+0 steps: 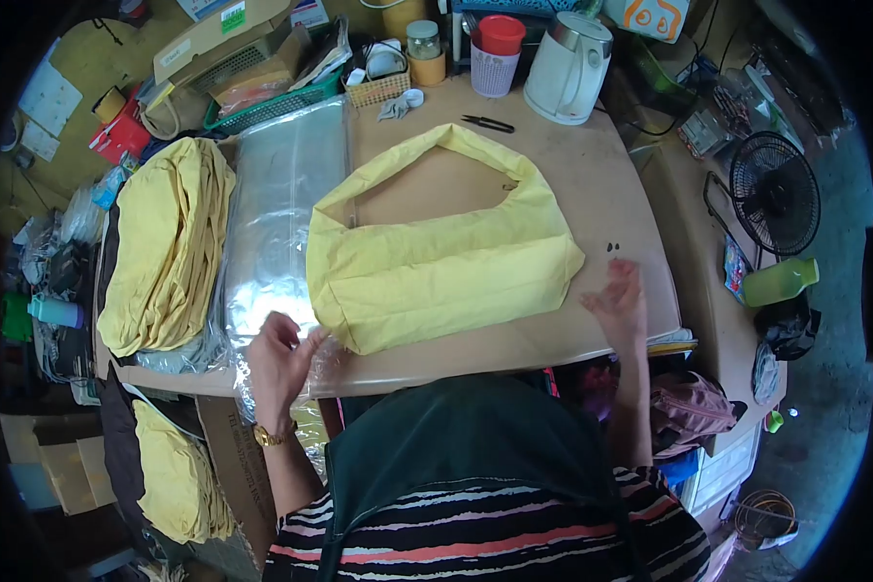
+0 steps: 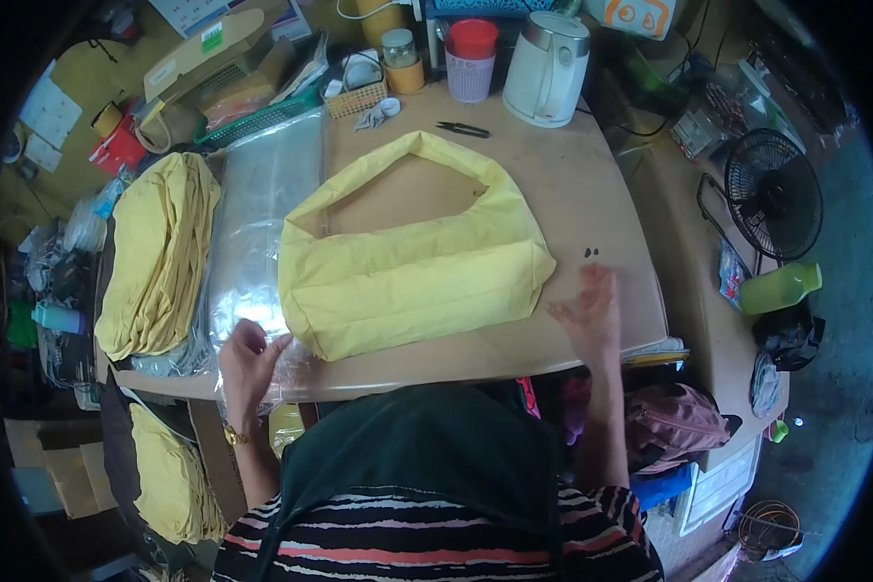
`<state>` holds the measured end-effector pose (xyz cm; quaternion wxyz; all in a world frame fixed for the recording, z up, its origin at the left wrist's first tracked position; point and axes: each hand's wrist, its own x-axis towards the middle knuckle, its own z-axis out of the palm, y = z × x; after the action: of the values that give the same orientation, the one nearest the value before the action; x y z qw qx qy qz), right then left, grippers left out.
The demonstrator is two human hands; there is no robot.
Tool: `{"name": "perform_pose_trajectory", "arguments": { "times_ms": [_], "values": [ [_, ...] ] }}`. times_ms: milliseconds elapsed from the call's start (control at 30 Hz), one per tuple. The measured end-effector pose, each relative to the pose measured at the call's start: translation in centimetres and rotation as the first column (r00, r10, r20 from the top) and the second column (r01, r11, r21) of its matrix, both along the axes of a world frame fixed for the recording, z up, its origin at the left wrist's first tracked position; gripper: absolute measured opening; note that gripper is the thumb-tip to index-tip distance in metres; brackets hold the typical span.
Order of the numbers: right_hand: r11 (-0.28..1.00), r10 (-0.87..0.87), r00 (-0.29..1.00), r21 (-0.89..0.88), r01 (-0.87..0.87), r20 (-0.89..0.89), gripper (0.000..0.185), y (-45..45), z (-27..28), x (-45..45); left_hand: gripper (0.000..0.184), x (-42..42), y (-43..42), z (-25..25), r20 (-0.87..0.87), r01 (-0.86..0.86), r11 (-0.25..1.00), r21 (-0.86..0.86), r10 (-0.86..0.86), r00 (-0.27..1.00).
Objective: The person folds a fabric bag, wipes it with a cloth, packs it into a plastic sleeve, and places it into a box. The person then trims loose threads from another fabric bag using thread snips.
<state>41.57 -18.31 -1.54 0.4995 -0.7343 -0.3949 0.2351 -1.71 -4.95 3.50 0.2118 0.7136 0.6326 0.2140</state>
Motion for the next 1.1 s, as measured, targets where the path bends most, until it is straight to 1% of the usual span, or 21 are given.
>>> {"name": "perform_pose_trajectory", "arguments": {
  "times_ms": [33, 67, 100, 133, 167, 200, 233, 267, 300, 333, 400, 567, 633, 733, 867, 900, 967, 1000, 1033, 1067, 1100],
  "values": [
    [0.999, 0.027, 0.963, 0.03, -0.036, 0.268, 0.067, 0.1, 1.4, 0.1, 0.054, 0.9, 0.5, 1.2, -0.001, 0.123, 0.967, 0.223, -0.125, 0.992],
    [0.98, 0.124, 0.832, 0.065, -0.188, 0.54, 0.079, 1.5, 3.2, 0.3, 0.065, 2.8, 1.1, 2.5, -0.052, 0.244, 0.907, 0.344, -0.242, 0.969],
    [0.967, 0.178, 0.775, 0.038, -0.252, 0.607, 0.077, 3.2, 4.8, -0.6, 0.076, 5.1, 1.7, 3.3, -0.114, 0.359, 0.816, 0.453, -0.347, 0.931],
    [0.95, 0.228, 0.709, 0.006, -0.311, 0.668, 0.076, 5.1, 5.9, -1.5, 0.095, 6.9, 2.7, 3.3, -0.153, 0.489, 0.811, 0.322, -0.465, 0.872],
    [0.951, 0.228, 0.71, 0.003, -0.309, 0.667, 0.076, 6.9, 6.0, -1.3, 0.073, 9.1, 2.9, 3.3, -0.23, 0.504, 0.784, 0.362, -0.449, 0.863],
    [0.865, 0.494, 0.621, -0.276, -0.418, 0.608, 0.063, 8.5, 6.0, -0.9, 0.073, 10.0, 3.5, 3.3, -0.228, 0.505, 0.785, 0.358, -0.451, 0.863],
    [0.695, 0.718, 0.507, -0.523, -0.494, 0.476, 0.05, 9.3, 6.1, -0.6, 0.059, 10.7, 4.3, 3.2, -0.318, 0.567, 0.818, 0.097, -0.514, 0.797],
    [0.698, 0.716, 0.507, -0.519, -0.493, 0.481, 0.05, 9.2, 6.3, -0.5, 0.045, 11.0, 4.9, 3.1, -0.381, 0.573, 0.802, -0.168, -0.589, 0.713],
    [0.705, 0.708, 0.469, -0.493, -0.51, 0.528, 0.035, 9.0, 6.6, -0.2, 0.018, 10.2, 4.7, 2.4, -0.392, 0.635, 0.765, 0.109, -0.554, 0.735],
    [0.708, 0.7, 0.432, -0.47, -0.528, 0.569, 0.021, 8.7, 6.7, 0.2, 0.018, 9.5, 4.6, 2.0, -0.391, 0.634, 0.766, 0.11, -0.553, 0.736],
    [0.727, 0.667, 0.407, -0.426, -0.538, 0.624, 0.02, 7.7, 5.4, 0.9, 0.009, 8.3, 4.3, 1.0, -0.427, 0.638, 0.764, 0.094, -0.548, 0.72],
    [0.766, 0.583, 0.378, -0.331, -0.552, 0.719, 0.022, 6.4, 0.8, 1.5, 0.009, 6.7, 3.9, -3.7, -0.377, 0.629, 0.77, 0.105, -0.554, 0.742],
    [0.812, 0.446, 0.329, -0.221, -0.541, 0.832, 0.019, 6.3, -0.6, 1.4, 0.008, 6.7, 3.9, -5.3, -0.374, 0.635, 0.76, 0.141, -0.553, 0.745],
    [0.825, 0.363, 0.278, -0.168, -0.54, 0.89, 0.015, 6.2, -1.1, 1.5, 0.007, 6.7, 4.1, -6.6, -0.388, 0.638, 0.745, 0.193, -0.539, 0.747],
    [0.835, 0.356, 0.227, -0.2, -0.512, 0.907, 0.013, 5.2, -2.0, 3.8, 0.007, 6.4, 4.0, -6.9, -0.404, 0.65, 0.726, 0.224, -0.538, 0.74],
    [0.89, 0.337, 0.275, -0.209, -0.405, 0.901, 0.014, 4.8, -2.1, 4.4, 0.007, 6.4, 3.4, -6.2, -0.404, 0.648, 0.726, 0.23, -0.534, 0.743],
    [0.934, 0.296, 0.316, -0.204, -0.293, 0.901, 0.015, 4.6, -0.6, 4.2, 0.012, 6.5, 2.4, -2.8, -0.475, 0.61, 0.786, -0.103, -0.578, 0.664],
    [0.975, 0.216, 0.394, -0.175, -0.137, 0.894, 0.013, 4.4, 1.9, 3.0, 0.012, 6.5, 2.1, -0.6, -0.479, 0.609, 0.787, -0.094, -0.572, 0.666],
    [0.988, 0.127, 0.456, -0.153, 0.021, 0.881, 0.012, 4.7, 3.6, 1.8, 0.028, 6.6, 1.6, 1.6, -0.364, 0.609, 0.784, -0.119, -0.605, 0.708],
    [0.996, 0.084, 0.518, -0.066, -0.053, 0.851, 0.018, 5.4, 4.1, 0.1, 0.045, 6.9, 1.2, 2.7, -0.243, 0.612, 0.777, -0.149, -0.629, 0.739],
    [0.992, 0.052, 0.58, 0.023, -0.121, 0.813, 0.027, 6.2, 4.3, -2.0, 0.045, 8.4, 1.1, 2.5, -0.243, 0.61, 0.778, -0.15, -0.627, 0.74]
  ]
}}
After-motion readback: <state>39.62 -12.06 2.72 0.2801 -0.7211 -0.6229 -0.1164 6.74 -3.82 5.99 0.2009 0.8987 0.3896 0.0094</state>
